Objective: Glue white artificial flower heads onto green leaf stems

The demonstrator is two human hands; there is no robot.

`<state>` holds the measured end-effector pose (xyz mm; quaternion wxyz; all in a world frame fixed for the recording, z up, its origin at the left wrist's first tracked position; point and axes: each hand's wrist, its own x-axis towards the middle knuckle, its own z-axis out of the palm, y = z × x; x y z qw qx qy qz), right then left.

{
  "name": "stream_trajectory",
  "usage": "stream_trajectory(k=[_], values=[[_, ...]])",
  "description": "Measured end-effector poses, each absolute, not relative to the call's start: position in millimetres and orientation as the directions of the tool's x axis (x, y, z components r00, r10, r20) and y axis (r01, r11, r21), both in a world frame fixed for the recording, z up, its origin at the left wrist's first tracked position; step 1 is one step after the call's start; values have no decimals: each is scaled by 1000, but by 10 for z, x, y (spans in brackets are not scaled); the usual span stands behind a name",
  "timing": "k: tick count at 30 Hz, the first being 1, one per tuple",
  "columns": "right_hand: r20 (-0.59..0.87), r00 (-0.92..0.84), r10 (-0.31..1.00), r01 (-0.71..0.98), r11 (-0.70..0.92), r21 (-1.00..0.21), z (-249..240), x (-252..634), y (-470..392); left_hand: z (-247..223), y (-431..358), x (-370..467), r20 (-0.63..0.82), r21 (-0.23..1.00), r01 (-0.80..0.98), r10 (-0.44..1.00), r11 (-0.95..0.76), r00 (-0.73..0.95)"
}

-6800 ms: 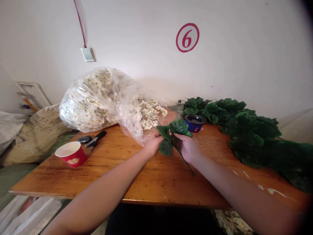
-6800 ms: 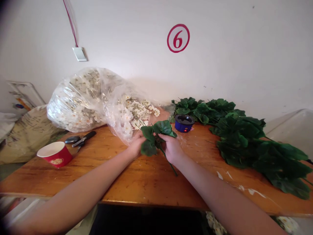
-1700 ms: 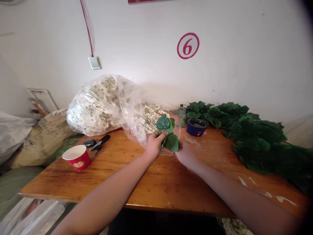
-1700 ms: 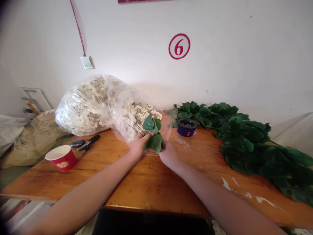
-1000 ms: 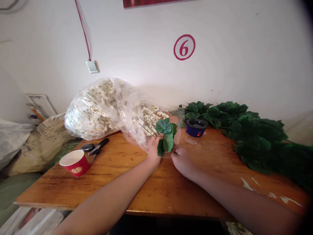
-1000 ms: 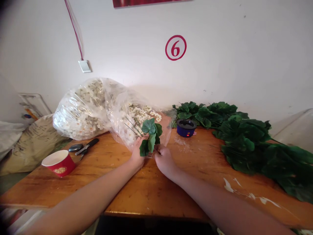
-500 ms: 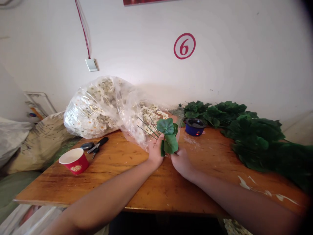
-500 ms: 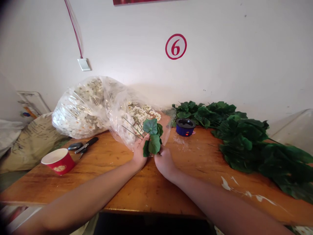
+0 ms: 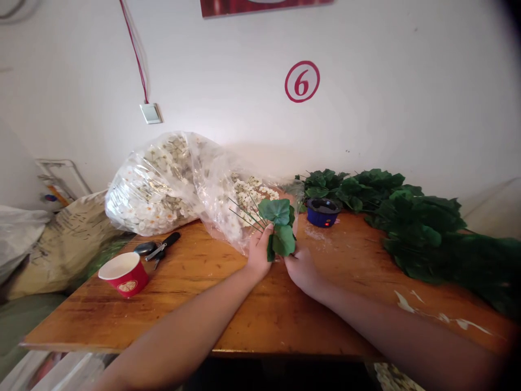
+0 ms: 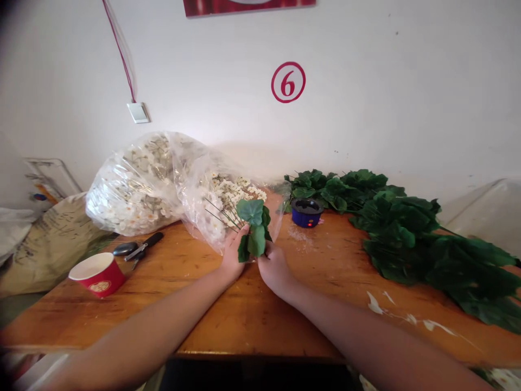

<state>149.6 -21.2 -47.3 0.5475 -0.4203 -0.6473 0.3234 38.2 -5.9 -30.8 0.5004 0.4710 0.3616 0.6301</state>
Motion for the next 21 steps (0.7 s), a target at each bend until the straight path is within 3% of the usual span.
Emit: stream_trajectory(k=[8,11,16,21], values=[[422,-92,902,105,430,-897,-468,1496,-191,-180,-52,247,515,842,-53,829,-537,-219],[412,-95,906,88,420,-903,-492,1543,-168,-161,-53,259,495,847,-64,827,-527,-265],[391,-58,919,67,394,-917,-495,1635,-77,-66,-46,220,370,847,-244,854,-472,-366],[398,-41,917,20,399,-917,-432,1706,-22,10,26,92,396,835,-175,790,-521,-468]])
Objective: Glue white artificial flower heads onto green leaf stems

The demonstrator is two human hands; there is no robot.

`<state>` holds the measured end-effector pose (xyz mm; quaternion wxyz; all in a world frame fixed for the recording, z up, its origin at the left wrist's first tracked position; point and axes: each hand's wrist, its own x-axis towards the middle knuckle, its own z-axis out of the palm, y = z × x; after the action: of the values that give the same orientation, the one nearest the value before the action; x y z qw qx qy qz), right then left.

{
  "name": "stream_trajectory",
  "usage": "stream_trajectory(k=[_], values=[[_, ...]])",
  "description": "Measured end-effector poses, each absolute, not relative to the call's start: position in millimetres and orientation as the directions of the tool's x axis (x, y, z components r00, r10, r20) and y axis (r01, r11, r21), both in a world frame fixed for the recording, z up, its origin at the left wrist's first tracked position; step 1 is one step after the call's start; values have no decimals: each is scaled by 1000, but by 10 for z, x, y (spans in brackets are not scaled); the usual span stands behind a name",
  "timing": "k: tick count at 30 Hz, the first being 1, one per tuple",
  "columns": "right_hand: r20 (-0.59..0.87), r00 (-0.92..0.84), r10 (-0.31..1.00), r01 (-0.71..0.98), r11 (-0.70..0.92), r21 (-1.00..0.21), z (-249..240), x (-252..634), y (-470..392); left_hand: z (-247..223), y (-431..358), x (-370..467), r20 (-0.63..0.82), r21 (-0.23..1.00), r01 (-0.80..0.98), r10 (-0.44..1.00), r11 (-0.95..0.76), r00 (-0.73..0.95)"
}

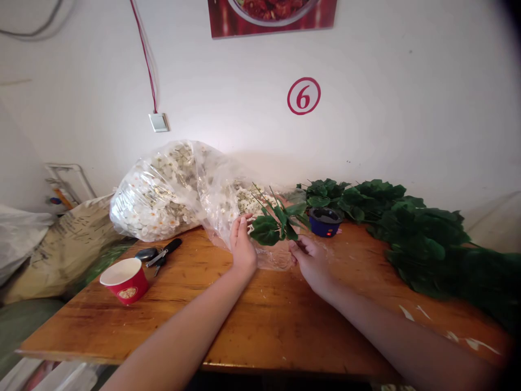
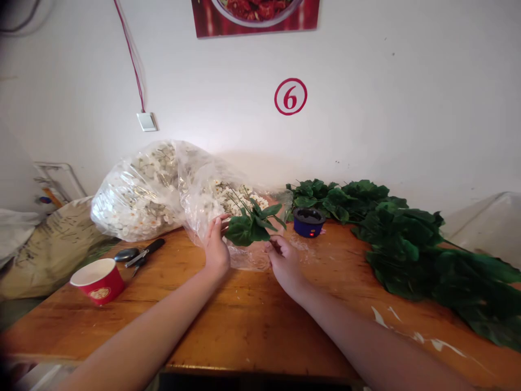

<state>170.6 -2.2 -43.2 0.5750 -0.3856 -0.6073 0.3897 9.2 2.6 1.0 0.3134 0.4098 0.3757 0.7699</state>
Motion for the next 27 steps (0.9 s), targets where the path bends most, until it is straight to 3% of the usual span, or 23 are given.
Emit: stream_trajectory(k=[8,14,17,21,27], values=[[402,5,916,-65,401,-914,-416,1685,26,50,135,17,469,739,-236,734,-631,-491],[396,112,912,154,378,-913,-420,1690,52,159,51,53,494,743,-277,778,-609,-388],[385,107,917,88,377,-922,-453,1703,101,199,59,41,471,762,-361,843,-538,-260],[331,-26,943,-49,330,-943,-493,1709,135,252,50,21,409,805,-456,912,-379,-35],[409,-10,912,109,408,-906,-414,1703,141,322,-60,34,351,888,-373,920,-269,173]])
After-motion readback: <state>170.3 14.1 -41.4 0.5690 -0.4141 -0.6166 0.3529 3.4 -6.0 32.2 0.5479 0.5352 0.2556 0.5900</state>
